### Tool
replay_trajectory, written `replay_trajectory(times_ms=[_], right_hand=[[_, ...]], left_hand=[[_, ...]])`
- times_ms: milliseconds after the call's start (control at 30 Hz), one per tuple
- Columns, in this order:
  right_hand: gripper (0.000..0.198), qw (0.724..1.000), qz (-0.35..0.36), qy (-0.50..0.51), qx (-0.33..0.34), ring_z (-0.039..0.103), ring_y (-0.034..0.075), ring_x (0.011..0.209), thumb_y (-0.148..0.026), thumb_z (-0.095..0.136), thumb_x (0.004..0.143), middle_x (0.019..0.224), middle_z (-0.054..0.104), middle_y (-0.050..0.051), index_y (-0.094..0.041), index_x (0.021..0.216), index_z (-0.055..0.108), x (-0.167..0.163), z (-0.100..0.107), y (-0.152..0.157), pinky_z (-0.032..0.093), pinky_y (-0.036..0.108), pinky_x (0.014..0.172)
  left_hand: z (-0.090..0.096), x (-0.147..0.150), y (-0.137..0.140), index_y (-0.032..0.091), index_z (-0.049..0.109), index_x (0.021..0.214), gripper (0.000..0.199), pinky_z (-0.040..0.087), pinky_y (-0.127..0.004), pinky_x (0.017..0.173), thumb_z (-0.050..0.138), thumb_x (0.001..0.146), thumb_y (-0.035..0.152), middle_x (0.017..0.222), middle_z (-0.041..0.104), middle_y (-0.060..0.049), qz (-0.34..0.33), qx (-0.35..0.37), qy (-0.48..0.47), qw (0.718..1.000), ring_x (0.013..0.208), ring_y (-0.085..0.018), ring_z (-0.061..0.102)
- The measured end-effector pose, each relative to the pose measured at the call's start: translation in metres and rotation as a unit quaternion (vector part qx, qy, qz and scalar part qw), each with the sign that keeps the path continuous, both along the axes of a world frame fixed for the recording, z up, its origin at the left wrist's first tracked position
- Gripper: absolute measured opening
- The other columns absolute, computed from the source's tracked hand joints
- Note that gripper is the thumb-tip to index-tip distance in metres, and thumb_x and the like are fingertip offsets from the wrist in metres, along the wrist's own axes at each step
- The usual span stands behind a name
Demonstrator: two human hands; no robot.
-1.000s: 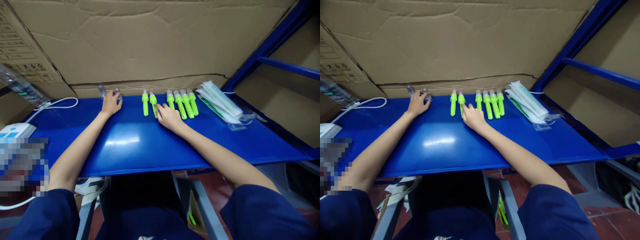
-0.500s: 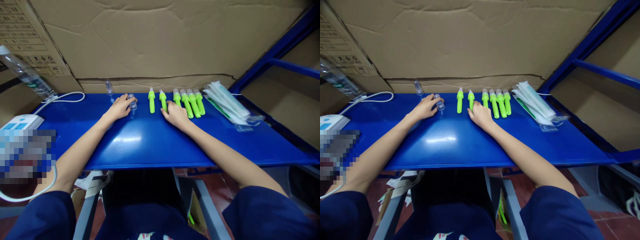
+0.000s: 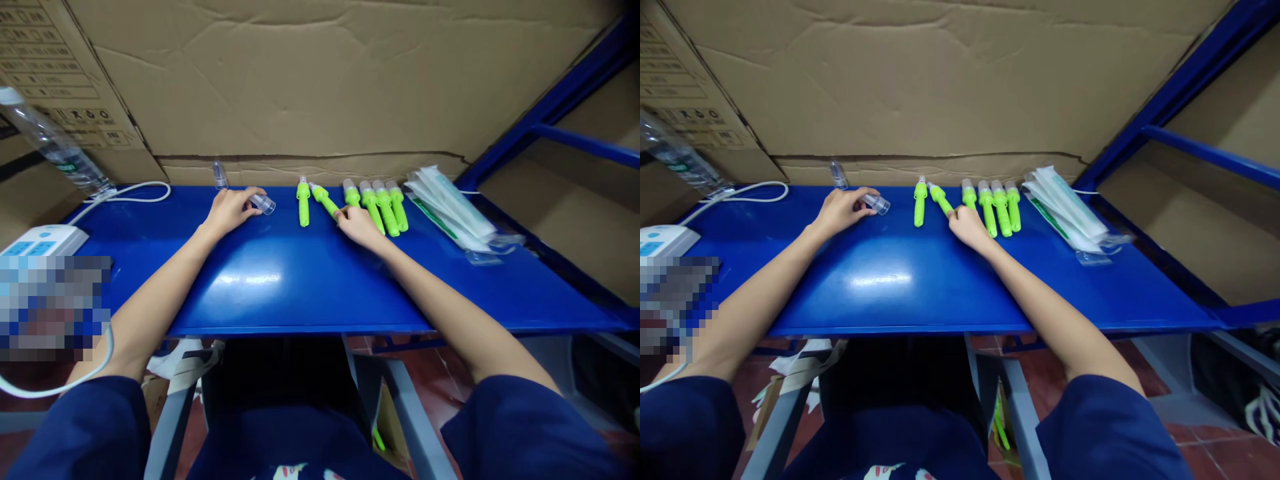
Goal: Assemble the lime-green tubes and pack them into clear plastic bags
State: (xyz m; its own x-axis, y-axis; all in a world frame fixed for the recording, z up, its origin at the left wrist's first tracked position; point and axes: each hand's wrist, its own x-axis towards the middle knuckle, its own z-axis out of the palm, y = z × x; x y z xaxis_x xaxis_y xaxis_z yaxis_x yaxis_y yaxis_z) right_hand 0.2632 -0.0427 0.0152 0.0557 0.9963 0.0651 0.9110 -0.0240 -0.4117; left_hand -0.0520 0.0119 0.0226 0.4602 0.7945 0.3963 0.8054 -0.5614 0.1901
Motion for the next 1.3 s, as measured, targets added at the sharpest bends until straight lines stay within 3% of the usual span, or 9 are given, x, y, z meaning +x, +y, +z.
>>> replay_trajectory(times_ms=[100,200,333,533,667,833,933,1033,1300], right_hand=[[0.033,0.994,-0.023,0.107,-0.011,0.065,0.021,0.062,-0.027,0.041,0.107,0.072,0.068,0.01,-0.019,0.081,0.059,0.006,-0.002,0.004,0.051,0.033,0.066],[0.03,0.979,-0.021,0.204,-0.004,0.053,0.015,0.048,-0.028,0.04,0.109,0.064,0.059,0.002,-0.02,0.084,0.055,0.011,-0.01,0.01,0.048,0.029,0.054],[0.003,0.961,0.018,0.272,0.05,0.062,0.014,0.061,-0.023,0.049,0.103,0.092,0.069,0.006,-0.022,0.103,0.053,0.019,-0.022,0.02,0.053,0.028,0.055],[0.026,0.966,0.141,0.124,0.175,0.071,0.029,0.093,-0.018,0.049,0.096,0.11,0.071,0.014,-0.022,0.121,0.054,0.032,-0.023,0.024,0.059,0.05,0.089],[0.032,0.955,0.165,0.008,0.248,0.067,0.038,0.112,-0.015,0.046,0.093,0.12,0.069,0.02,-0.019,0.123,0.054,0.037,-0.017,0.02,0.053,0.056,0.097],[0.029,0.945,0.185,-0.036,0.268,0.066,0.037,0.109,-0.017,0.047,0.095,0.118,0.07,0.018,-0.02,0.122,0.056,0.035,-0.013,0.015,0.053,0.053,0.092],[0.026,0.936,0.209,-0.032,0.282,0.066,0.036,0.108,-0.02,0.051,0.094,0.116,0.07,0.017,-0.021,0.12,0.057,0.034,-0.01,0.014,0.053,0.052,0.093],[0.024,0.927,0.228,-0.014,0.296,0.065,0.035,0.108,-0.023,0.054,0.094,0.116,0.071,0.016,-0.021,0.118,0.058,0.031,-0.007,0.012,0.052,0.051,0.094],[0.023,0.928,0.247,0.009,0.278,0.063,0.035,0.113,-0.028,0.052,0.098,0.12,0.069,0.016,-0.022,0.119,0.059,0.021,-0.008,0.005,0.049,0.052,0.102]], left_hand=[[-0.003,0.0,0.003,0.027,0.07,0.128,0.043,0.045,-0.027,0.072,0.078,0.086,0.035,0.081,0.077,0.0,-0.003,-0.031,-0.087,0.996,0.079,-0.021,0.073],[-0.008,0.002,0.006,0.022,0.069,0.124,0.046,0.048,-0.026,0.068,0.078,0.085,0.045,0.074,0.074,0.001,-0.029,-0.091,-0.2,0.975,0.069,-0.019,0.071],[-0.012,0.006,0.009,0.018,0.065,0.116,0.053,0.047,-0.025,0.059,0.067,0.091,0.065,0.056,0.064,0.003,-0.045,-0.138,-0.308,0.94,0.051,-0.016,0.064],[-0.009,0.012,0.006,0.019,0.06,0.1,0.065,0.049,-0.025,0.053,0.059,0.087,0.083,0.048,0.055,0.005,-0.059,-0.166,-0.363,0.915,0.044,-0.014,0.06],[-0.007,0.014,0.003,0.02,0.06,0.099,0.065,0.048,-0.025,0.053,0.059,0.086,0.084,0.05,0.055,0.005,-0.061,-0.168,-0.374,0.91,0.044,-0.013,0.058],[-0.01,0.016,0.001,0.018,0.065,0.109,0.062,0.049,-0.026,0.057,0.064,0.087,0.076,0.054,0.061,0.003,-0.089,-0.163,-0.318,0.93,0.05,-0.015,0.062],[-0.012,0.018,0.0,0.018,0.069,0.113,0.058,0.054,-0.03,0.073,0.07,0.085,0.069,0.082,0.075,-0.004,-0.117,-0.108,-0.274,0.948,0.071,-0.019,0.071],[-0.011,0.019,-0.001,0.018,0.071,0.114,0.057,0.054,-0.035,0.09,0.071,0.086,0.067,0.111,0.077,-0.009,-0.118,-0.04,-0.252,0.96,0.098,-0.024,0.072],[-0.012,0.021,-0.004,0.017,0.071,0.105,0.05,0.05,-0.034,0.086,0.071,0.088,0.064,0.105,0.075,-0.008,-0.125,-0.036,-0.165,0.978,0.094,-0.024,0.068]])
